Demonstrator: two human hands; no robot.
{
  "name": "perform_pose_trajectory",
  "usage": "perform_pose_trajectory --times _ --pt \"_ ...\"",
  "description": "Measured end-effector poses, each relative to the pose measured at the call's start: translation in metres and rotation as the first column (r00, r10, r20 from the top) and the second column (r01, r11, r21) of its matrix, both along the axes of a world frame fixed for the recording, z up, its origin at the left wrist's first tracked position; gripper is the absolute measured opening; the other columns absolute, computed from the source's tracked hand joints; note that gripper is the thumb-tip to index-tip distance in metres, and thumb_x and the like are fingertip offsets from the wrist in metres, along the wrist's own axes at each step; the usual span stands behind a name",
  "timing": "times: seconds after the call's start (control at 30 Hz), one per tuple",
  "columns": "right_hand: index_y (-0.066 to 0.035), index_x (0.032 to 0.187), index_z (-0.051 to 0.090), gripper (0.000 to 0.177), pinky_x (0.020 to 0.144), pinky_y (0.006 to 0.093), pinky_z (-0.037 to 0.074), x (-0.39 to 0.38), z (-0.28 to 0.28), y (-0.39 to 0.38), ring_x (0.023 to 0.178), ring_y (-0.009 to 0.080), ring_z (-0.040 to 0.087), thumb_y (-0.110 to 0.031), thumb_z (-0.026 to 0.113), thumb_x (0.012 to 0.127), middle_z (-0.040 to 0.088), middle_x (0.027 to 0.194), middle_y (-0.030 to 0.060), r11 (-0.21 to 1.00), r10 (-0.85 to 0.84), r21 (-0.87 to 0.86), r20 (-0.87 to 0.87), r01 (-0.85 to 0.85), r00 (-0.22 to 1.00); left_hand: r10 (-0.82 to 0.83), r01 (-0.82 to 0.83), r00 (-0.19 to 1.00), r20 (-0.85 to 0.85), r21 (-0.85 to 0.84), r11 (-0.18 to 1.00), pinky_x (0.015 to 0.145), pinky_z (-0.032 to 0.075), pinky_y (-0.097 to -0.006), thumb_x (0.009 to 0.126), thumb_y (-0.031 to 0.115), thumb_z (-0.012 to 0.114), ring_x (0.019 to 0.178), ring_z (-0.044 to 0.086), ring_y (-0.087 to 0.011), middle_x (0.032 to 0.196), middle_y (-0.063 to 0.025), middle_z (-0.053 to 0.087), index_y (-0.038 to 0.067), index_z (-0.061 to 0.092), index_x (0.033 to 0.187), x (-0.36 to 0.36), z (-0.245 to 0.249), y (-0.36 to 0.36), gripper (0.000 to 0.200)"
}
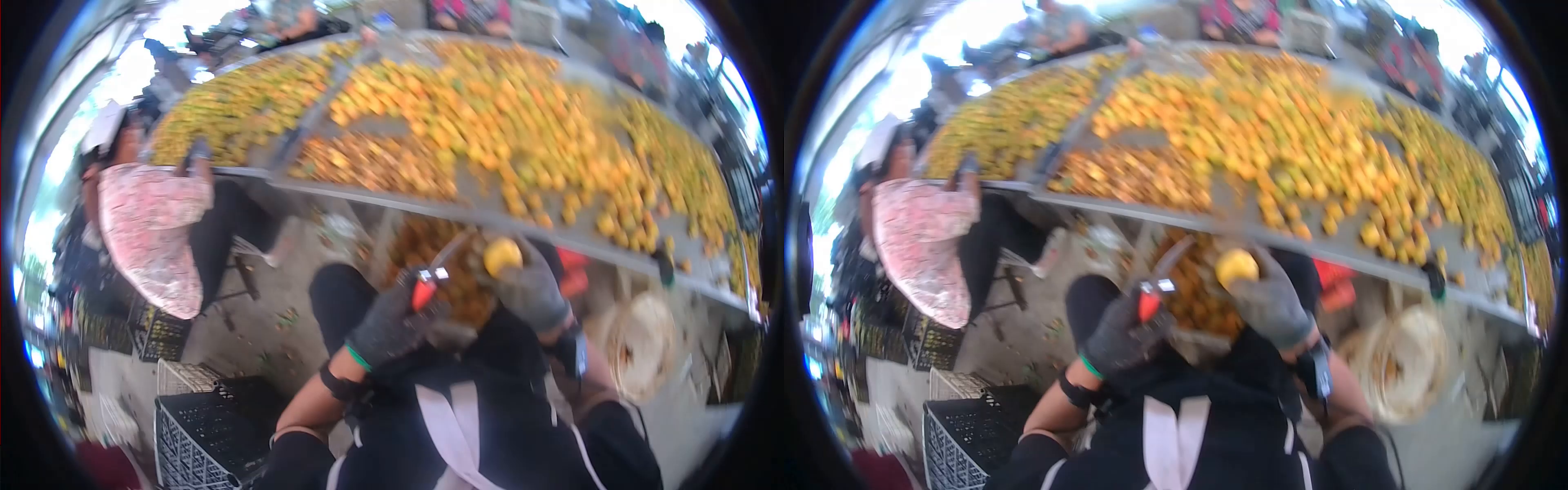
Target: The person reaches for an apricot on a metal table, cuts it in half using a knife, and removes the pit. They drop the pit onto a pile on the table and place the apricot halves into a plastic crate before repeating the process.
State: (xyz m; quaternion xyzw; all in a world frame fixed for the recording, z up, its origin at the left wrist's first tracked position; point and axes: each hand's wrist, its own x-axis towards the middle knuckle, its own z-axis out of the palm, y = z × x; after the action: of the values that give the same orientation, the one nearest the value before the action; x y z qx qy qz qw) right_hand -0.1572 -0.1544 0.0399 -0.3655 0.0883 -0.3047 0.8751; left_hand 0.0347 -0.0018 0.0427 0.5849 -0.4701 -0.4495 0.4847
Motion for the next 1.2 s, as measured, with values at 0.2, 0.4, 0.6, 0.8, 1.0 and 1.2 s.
perform_pose_trajectory --times 0.2,0.4,0.6,0.8,1.0,1.2 --pt "-0.003 0.120 0.052 0.050 0.093 0.0325 0.045 -0.001 0.006 0.013 0.104 0.0185 0.057 0.001 0.074 0.075 0.059 0.112 0.0097 0.888 -0.116 -0.455 -0.084 0.066 0.990 0.111 -0.057 0.937 0.331 -0.169 0.984 0.068 0.053 -0.0377 0.082 0.015 0.073 0.078 0.067 -0.0351 0.089 -0.0184 0.065 0.005 0.056 0.119 -0.022 -0.004 0.002 0.042" --pt "-0.005 0.114 0.054 0.049 0.092 0.0283 0.043 -0.009 0.000 0.021 0.101 0.0134 0.054 -0.004 0.082 0.074 0.058 0.106 0.0049 0.792 -0.187 -0.611 -0.203 0.025 0.961 0.046 0.090 0.857 0.513 -0.236 0.968 0.066 0.051 -0.0343 0.079 0.004 0.072 0.074 0.066 -0.0293 0.085 -0.0144 0.065 0.002 0.063 0.106 -0.021 -0.011 0.006 0.029" --pt "-0.005 0.113 0.053 0.048 0.091 0.0351 0.048 -0.010 -0.008 0.026 0.100 0.0189 0.058 -0.001 0.079 0.073 0.058 0.111 0.0094 0.820 -0.136 -0.572 -0.233 -0.023 0.963 -0.029 0.197 0.821 0.570 -0.236 0.952 0.072 0.052 -0.0358 0.080 0.007 0.070 0.078 0.067 -0.0322 0.087 -0.0167 0.066 0.001 0.062 0.108 -0.017 -0.018 0.012 0.030" --pt "-0.007 0.136 0.044 0.058 0.109 0.0522 0.037 -0.001 -0.020 0.032 0.127 0.0339 0.048 -0.019 0.070 0.086 0.056 0.129 0.0124 0.956 0.104 0.248 0.217 -0.158 0.971 0.013 0.030 0.876 0.483 -0.082 0.996 0.070 0.051 -0.0372 0.085 0.010 0.068 0.079 0.067 -0.0347 0.085 -0.0178 0.065 0.003 0.056 0.117 -0.028 -0.011 0.006 0.035" --pt "-0.007 0.136 0.046 0.059 0.111 0.0551 0.031 -0.004 -0.038 0.029 0.130 0.0348 0.045 -0.022 0.068 0.084 0.056 0.126 0.0119 0.936 0.144 0.256 0.346 -0.241 0.927 0.018 0.041 0.885 0.465 -0.117 0.992 0.062 0.050 -0.0372 0.086 0.025 0.070 0.071 0.066 -0.0342 0.079 -0.0168 0.065 0.004 0.059 0.106 -0.029 -0.011 0.004 0.031" --pt "-0.004 0.126 0.052 0.050 0.102 0.0402 0.044 -0.010 -0.028 0.038 0.113 0.0228 0.056 -0.003 0.068 0.079 0.057 0.117 0.0101 0.995 0.029 0.093 0.093 -0.038 0.995 0.004 0.038 0.862 0.506 -0.072 0.997 0.065 0.051 -0.0360 0.085 0.014 0.071 0.074 0.065 -0.0354 0.081 -0.0173 0.064 0.004 0.060 0.104 -0.035 -0.011 0.005 0.024"
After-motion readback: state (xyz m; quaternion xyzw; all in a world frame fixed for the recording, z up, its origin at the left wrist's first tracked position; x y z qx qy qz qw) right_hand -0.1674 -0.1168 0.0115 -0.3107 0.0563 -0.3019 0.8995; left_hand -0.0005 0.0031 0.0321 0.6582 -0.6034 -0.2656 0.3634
